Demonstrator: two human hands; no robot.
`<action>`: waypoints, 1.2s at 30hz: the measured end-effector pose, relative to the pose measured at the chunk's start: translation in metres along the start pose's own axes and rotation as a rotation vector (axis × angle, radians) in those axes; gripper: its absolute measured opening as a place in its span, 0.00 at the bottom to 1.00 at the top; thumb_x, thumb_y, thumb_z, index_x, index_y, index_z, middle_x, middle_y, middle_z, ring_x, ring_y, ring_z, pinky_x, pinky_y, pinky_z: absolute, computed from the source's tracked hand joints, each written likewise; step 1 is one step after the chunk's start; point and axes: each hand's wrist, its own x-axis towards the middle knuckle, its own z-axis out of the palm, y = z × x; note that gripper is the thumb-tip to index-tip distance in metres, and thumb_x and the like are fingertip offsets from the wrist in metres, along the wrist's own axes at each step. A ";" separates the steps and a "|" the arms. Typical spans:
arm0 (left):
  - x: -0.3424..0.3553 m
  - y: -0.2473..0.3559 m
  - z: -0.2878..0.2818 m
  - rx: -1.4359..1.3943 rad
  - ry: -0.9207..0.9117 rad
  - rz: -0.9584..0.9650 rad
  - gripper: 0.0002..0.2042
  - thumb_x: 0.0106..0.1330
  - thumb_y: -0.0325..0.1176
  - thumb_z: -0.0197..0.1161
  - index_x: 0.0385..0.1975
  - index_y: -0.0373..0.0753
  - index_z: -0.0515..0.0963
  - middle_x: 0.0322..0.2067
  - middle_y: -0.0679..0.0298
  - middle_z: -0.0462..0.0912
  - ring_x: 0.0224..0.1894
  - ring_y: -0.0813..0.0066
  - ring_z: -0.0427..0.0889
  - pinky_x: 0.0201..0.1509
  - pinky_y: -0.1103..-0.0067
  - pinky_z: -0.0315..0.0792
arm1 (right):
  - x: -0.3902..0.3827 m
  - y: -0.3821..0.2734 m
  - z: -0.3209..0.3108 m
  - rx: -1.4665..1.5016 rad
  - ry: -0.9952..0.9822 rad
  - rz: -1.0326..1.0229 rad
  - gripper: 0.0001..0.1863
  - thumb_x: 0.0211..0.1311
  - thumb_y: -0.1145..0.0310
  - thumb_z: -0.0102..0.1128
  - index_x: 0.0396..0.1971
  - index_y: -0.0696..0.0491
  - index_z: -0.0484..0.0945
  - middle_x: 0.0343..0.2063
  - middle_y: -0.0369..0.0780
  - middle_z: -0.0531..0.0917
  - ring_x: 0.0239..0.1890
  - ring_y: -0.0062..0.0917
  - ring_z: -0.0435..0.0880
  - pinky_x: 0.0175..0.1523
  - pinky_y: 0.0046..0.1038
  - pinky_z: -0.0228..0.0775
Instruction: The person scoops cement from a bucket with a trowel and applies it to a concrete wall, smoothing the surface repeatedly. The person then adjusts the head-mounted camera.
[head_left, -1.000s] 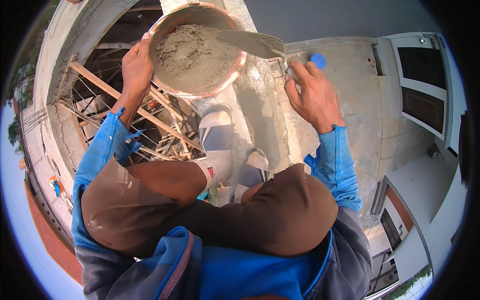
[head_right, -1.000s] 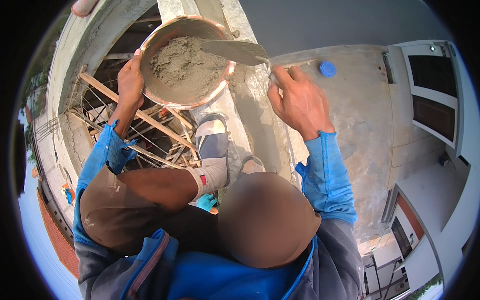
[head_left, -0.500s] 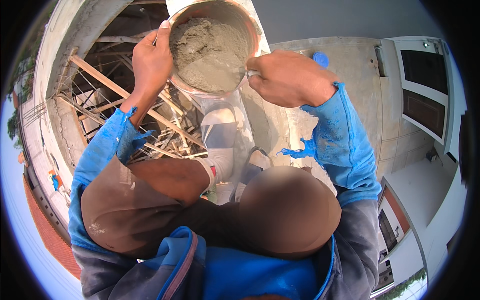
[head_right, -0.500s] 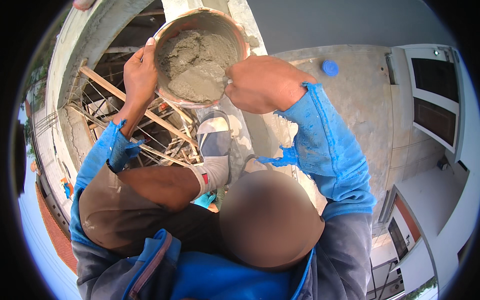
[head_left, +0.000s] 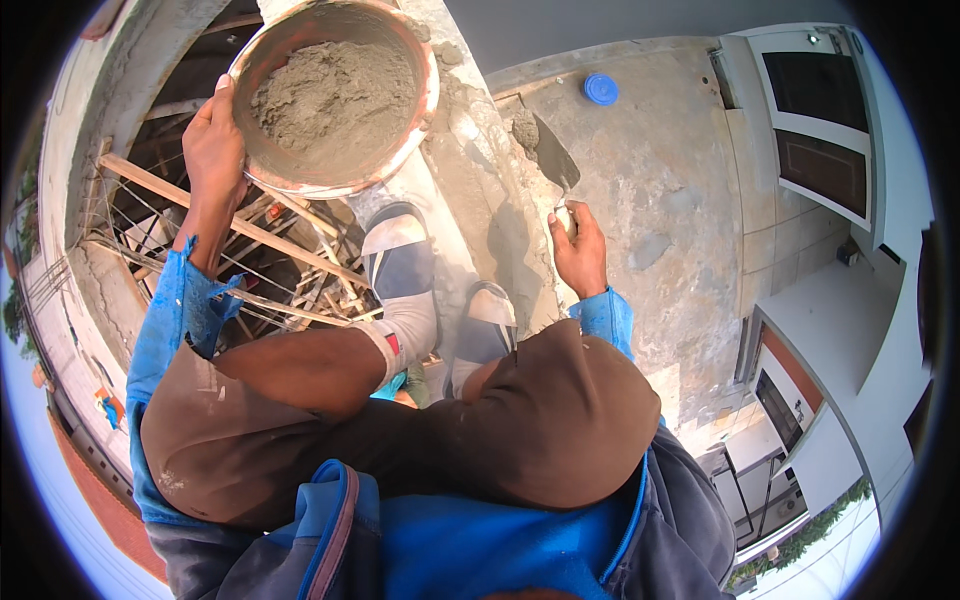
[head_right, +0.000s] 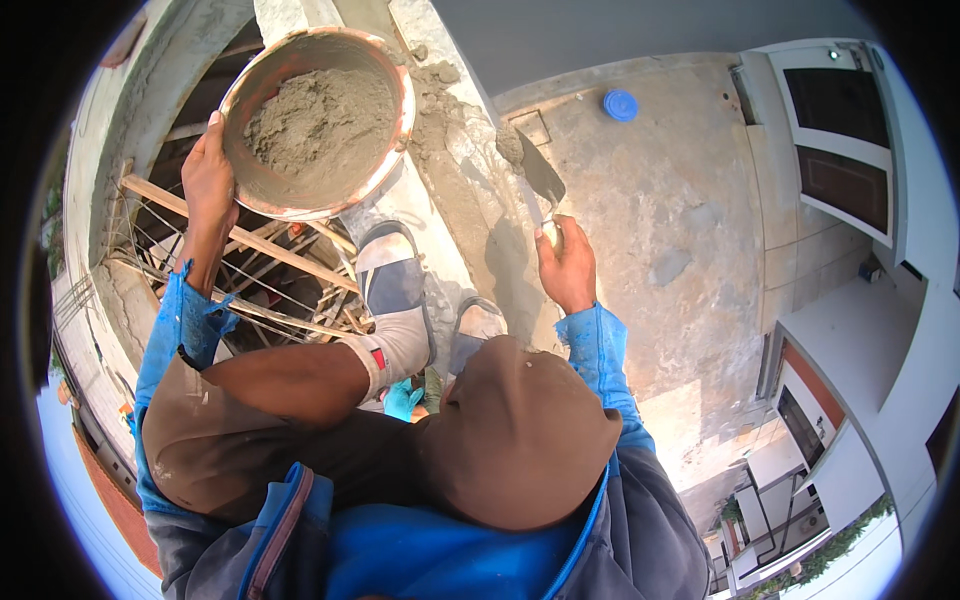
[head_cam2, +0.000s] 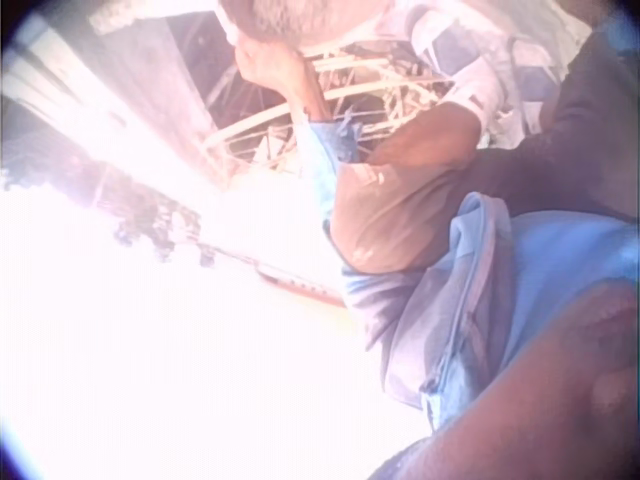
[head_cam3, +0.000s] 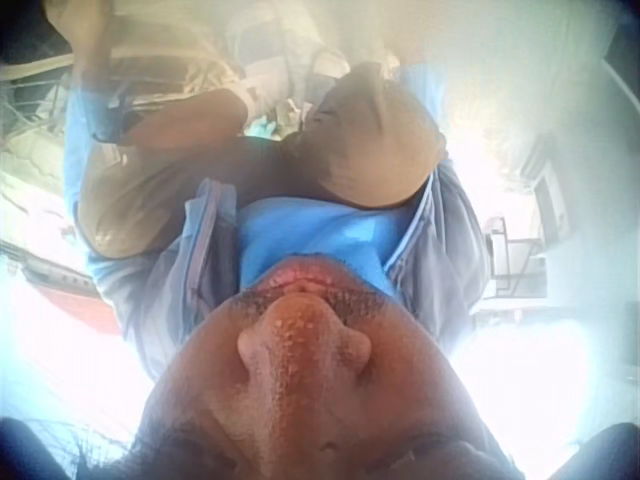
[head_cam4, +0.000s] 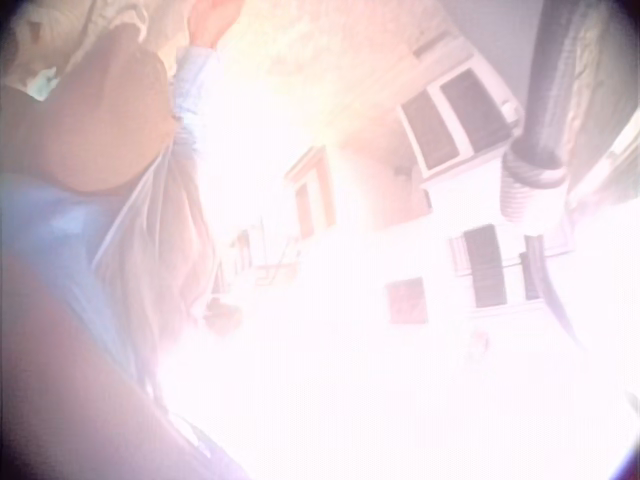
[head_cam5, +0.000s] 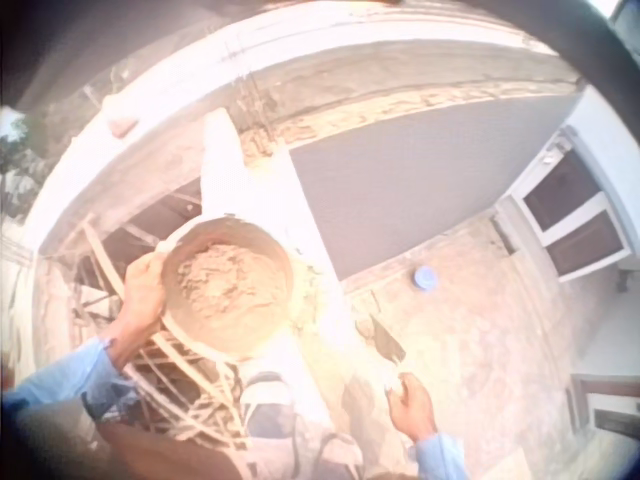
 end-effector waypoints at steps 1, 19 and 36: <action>-0.001 0.001 0.000 0.025 -0.003 0.007 0.25 0.82 0.48 0.61 0.55 0.26 0.83 0.46 0.58 0.89 0.43 0.75 0.84 0.51 0.75 0.79 | -0.012 0.020 0.026 -0.028 0.005 0.051 0.19 0.73 0.61 0.64 0.57 0.56 0.77 0.49 0.58 0.85 0.52 0.54 0.85 0.57 0.47 0.76; 0.002 0.005 0.001 0.103 -0.036 0.017 0.25 0.83 0.49 0.59 0.55 0.27 0.83 0.46 0.58 0.88 0.43 0.76 0.84 0.48 0.75 0.79 | 0.027 0.106 0.064 -0.192 -0.471 0.256 0.25 0.83 0.48 0.44 0.58 0.55 0.75 0.51 0.65 0.84 0.57 0.62 0.82 0.63 0.54 0.72; 0.008 -0.001 -0.007 0.008 -0.041 -0.014 0.25 0.84 0.49 0.58 0.56 0.28 0.82 0.48 0.57 0.88 0.46 0.73 0.86 0.53 0.74 0.80 | -0.215 0.283 0.093 0.241 -0.224 0.493 0.19 0.84 0.53 0.46 0.51 0.53 0.77 0.32 0.48 0.84 0.30 0.38 0.85 0.41 0.42 0.77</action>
